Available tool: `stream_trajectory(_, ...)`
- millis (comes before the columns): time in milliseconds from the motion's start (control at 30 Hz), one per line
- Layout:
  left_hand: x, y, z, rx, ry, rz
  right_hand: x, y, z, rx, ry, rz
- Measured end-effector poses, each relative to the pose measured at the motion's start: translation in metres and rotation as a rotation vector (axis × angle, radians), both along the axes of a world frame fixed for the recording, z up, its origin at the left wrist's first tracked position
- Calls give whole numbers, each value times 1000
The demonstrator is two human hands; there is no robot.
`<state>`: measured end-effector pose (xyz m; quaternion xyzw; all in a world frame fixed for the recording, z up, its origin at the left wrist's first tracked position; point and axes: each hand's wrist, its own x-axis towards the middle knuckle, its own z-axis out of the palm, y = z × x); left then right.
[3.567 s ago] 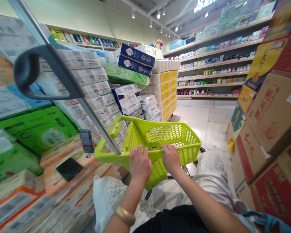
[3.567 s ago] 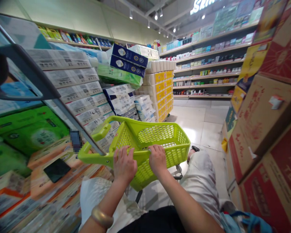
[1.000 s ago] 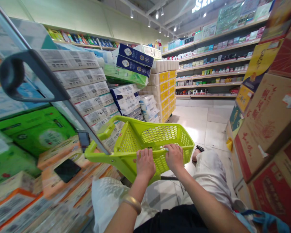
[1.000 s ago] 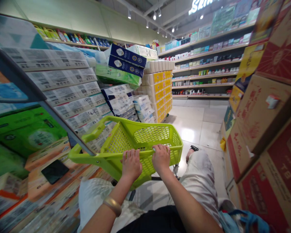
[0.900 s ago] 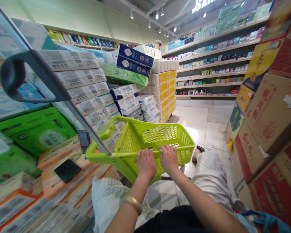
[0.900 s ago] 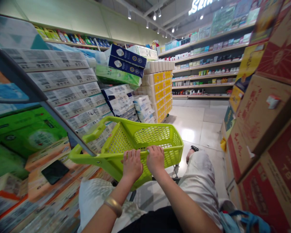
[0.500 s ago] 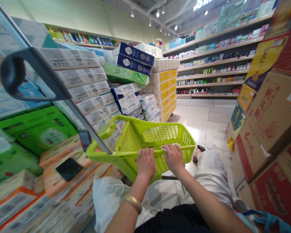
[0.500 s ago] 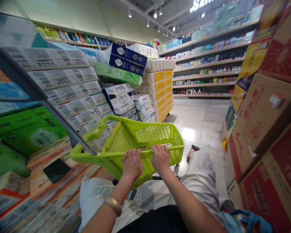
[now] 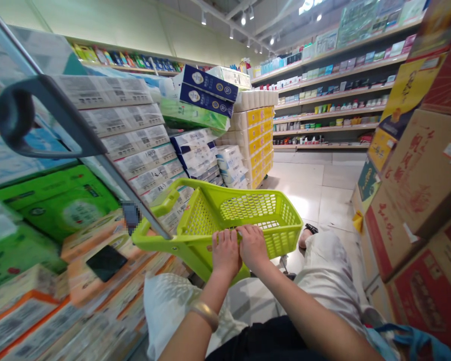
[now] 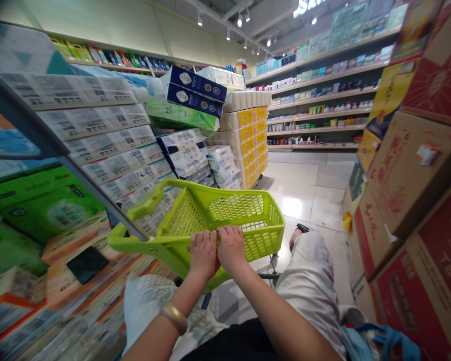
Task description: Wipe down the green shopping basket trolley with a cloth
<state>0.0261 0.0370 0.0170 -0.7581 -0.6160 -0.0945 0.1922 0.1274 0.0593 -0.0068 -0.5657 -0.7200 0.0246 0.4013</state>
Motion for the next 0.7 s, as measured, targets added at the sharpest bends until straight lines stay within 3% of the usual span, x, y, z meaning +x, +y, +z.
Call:
stream_trajectory(167,-4,1,-2,7,6,-33,10,1,-5,43,-31,47)
stream_trajectory(333,-3,0,-3,-15,19,-36,50,1,-20,71,-49,-65)
stream_trajectory(433,0,-1,-3,-17,9,-26,60,0,-22,62,-56,-125)
stream_trajectory(533,3,-2,-4,-15,-7,-6,46,-2,-17,56,-40,-136)
stream_trajectory(700,0,-6,-4,-9,-19,-11,10,-7,-8,54,-2,2)
